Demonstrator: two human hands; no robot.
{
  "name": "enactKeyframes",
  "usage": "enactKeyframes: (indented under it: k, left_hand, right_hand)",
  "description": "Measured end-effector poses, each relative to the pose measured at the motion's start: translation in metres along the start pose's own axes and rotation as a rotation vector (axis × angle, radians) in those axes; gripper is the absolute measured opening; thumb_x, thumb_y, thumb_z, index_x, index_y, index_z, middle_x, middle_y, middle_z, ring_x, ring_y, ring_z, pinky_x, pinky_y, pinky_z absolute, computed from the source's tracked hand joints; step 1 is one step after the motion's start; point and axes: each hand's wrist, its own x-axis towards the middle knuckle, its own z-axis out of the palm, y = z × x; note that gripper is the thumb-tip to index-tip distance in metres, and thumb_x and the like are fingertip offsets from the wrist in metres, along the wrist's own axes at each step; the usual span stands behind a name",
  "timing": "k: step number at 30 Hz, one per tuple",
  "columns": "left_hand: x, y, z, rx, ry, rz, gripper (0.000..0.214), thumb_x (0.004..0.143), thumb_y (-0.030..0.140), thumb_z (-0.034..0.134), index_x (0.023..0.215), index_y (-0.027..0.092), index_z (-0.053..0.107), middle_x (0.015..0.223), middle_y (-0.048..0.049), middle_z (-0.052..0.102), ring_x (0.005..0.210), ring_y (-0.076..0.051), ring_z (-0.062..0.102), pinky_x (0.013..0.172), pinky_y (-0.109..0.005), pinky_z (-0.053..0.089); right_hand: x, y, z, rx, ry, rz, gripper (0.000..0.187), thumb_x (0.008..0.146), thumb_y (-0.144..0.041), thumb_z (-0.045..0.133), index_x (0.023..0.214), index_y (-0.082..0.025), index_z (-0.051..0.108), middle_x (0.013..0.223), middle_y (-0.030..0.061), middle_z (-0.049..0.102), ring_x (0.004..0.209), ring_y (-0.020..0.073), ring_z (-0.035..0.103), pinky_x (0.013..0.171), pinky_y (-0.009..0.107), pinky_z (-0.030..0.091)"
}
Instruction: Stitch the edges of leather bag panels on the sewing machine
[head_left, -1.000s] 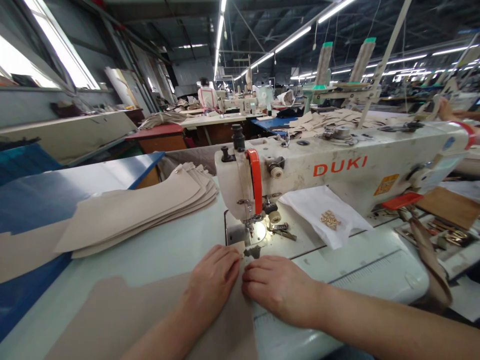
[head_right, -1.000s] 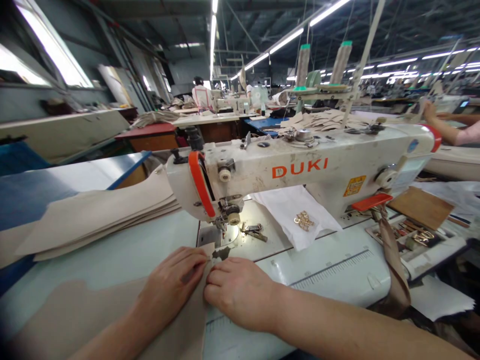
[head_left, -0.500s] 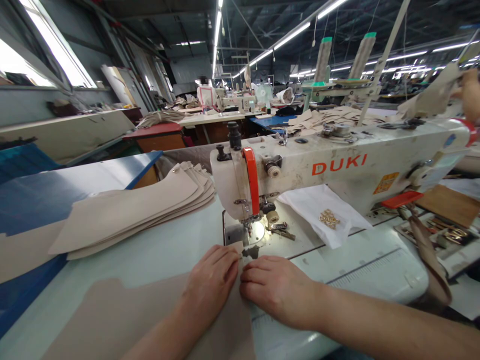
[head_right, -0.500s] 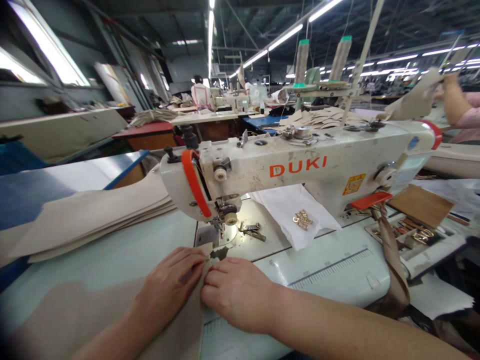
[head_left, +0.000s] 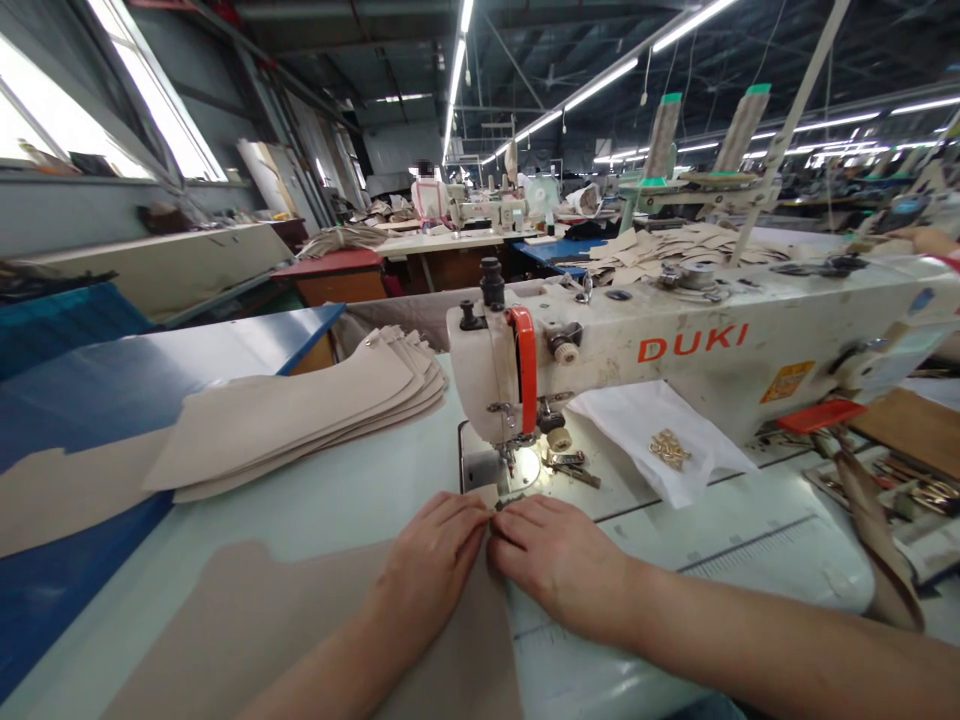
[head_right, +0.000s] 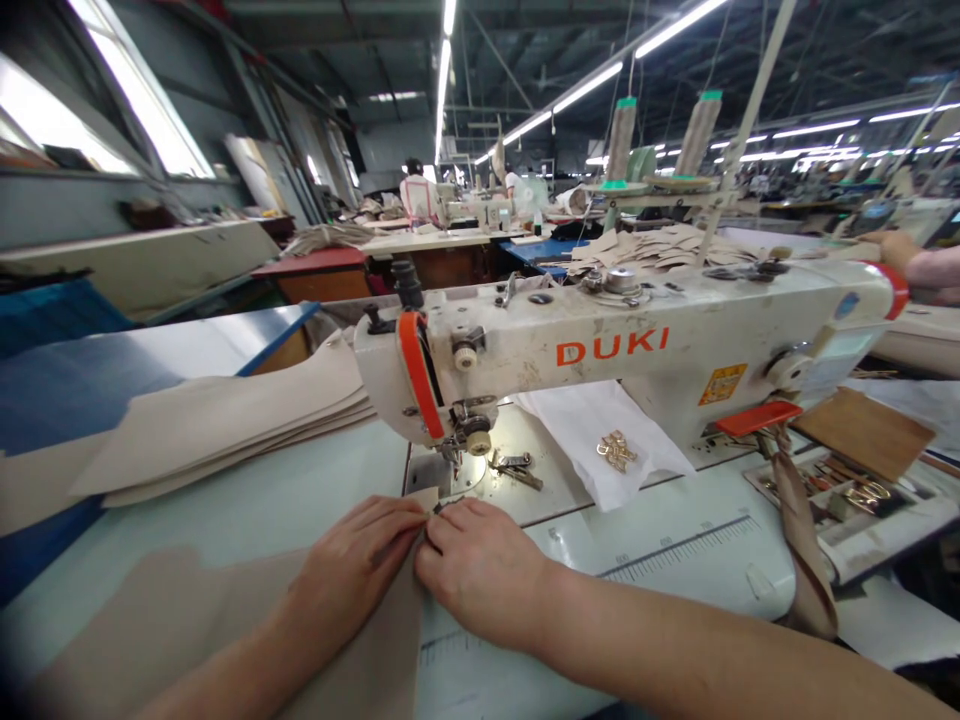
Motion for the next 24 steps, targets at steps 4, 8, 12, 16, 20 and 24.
enactKeyframes:
  k: [4,8,12,16,20,24]
  left_hand:
    - [-0.002,0.002,-0.002,-0.004,0.008,-0.016,0.024,0.091,0.019,0.040,0.085,0.017,0.063,0.083,-0.0057,0.069,0.078,-0.016,0.063,0.072,-0.030,0.055]
    - [-0.001,0.002,0.001,-0.003,0.016,-0.035,0.023,0.090,0.017,0.041,0.086,0.017,0.064,0.083,-0.0058,0.069,0.077,-0.016,0.063,0.073,-0.030,0.055]
    - [0.010,-0.002,0.012,0.004,0.038,-0.011,0.024,0.090,0.020,0.041,0.084,0.017,0.064,0.082,-0.0056,0.069,0.076,-0.016,0.063,0.071,-0.030,0.055]
    - [0.025,-0.008,0.023,0.022,0.046,0.003,0.025,0.091,0.021,0.040,0.086,0.016,0.064,0.084,-0.0058,0.070,0.078,-0.017,0.063,0.073,-0.031,0.055]
    - [0.033,-0.013,0.027,0.025,0.032,0.005,0.026,0.090,0.018,0.039,0.085,0.018,0.065,0.083,-0.0048,0.069,0.079,-0.017,0.063,0.076,-0.032,0.054]
    - [0.036,-0.017,0.028,0.004,0.036,-0.013,0.025,0.090,0.020,0.041,0.085,0.018,0.065,0.084,-0.0049,0.069,0.081,-0.018,0.063,0.076,-0.032,0.054]
  right_hand:
    - [0.001,0.000,0.002,-0.001,0.005,-0.002,0.008,0.087,-0.019,0.053,0.089,-0.013,0.059,0.094,0.0069,0.061,0.093,0.0194,0.051,0.084,0.033,0.043]
    - [0.001,0.004,0.000,0.005,-0.006,-0.004,0.007,0.087,-0.019,0.054,0.087,-0.014,0.059,0.091,0.0069,0.061,0.090,0.0190,0.052,0.083,0.034,0.042]
    - [-0.001,0.017,-0.006,-0.007,-0.047,0.008,0.007,0.088,-0.020,0.054,0.086,-0.015,0.058,0.090,0.0057,0.061,0.089,0.0185,0.052,0.082,0.033,0.042]
    - [-0.002,0.031,-0.007,-0.031,-0.076,0.052,0.007,0.087,-0.021,0.055,0.088,-0.014,0.057,0.092,0.0049,0.061,0.089,0.0186,0.052,0.082,0.032,0.042]
    - [-0.002,0.039,-0.003,0.002,-0.060,0.089,0.007,0.087,-0.020,0.054,0.091,-0.014,0.057,0.096,0.0053,0.061,0.093,0.0179,0.052,0.084,0.031,0.042]
    - [-0.001,0.042,0.000,0.047,-0.049,0.120,0.007,0.088,-0.018,0.053,0.093,-0.015,0.057,0.100,0.0060,0.061,0.099,0.0180,0.051,0.084,0.031,0.042]
